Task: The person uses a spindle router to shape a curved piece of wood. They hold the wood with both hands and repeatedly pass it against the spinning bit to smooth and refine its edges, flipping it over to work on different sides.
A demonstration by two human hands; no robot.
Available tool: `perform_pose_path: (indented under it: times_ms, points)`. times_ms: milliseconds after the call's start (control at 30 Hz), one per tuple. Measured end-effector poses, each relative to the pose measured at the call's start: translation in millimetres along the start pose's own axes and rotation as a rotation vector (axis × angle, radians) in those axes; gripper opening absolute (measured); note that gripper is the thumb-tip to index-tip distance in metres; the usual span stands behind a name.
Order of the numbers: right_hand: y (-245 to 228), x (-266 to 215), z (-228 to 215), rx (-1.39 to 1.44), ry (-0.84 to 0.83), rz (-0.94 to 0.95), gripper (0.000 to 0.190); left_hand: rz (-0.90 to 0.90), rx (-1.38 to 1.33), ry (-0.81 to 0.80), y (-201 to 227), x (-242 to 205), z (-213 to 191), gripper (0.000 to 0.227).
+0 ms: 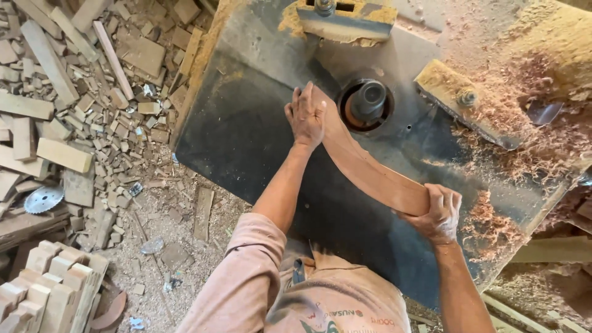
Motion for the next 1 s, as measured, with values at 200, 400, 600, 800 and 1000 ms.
perform_pose_path:
  times_ms: [200,400,600,800,1000]
  points:
    - [-0.2,26.7,3.6,0.044,-0.003,-0.021,0.096,-0.014,-0.003,-0.008,-2.1,22.4,5.8,0.055]
    - [1.4,45.8,7.4,0.037,-0.004,-0.058,0.097,-0.034,0.006,-0.020,-6.8,40.3,13.0,0.057]
    - [13.3,50.8,15.1,0.058,-0.010,-0.044,0.102,-0.049,0.033,0.011,-13.7,52.2,21.4,0.056]
    - [7.9,61.6,12.3,0.054,-0.017,-0.064,0.097,-0.055,-0.021,0.021,-4.5,56.9,10.8,0.057]
    - [5.5,61.6,15.0,-0.039,-0.051,-0.129,0.088,-0.071,-0.014,-0.010,2.9,59.1,0.8,0.053]
Point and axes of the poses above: each hand's wrist, its own x-axis towards the middle knuckle, its own z-axis out of the palm, y = z × x, the point moved 5 cm from there along x, towards the middle knuckle, and after that the axes turned 5 degrees about x, right-handed, at the moved point
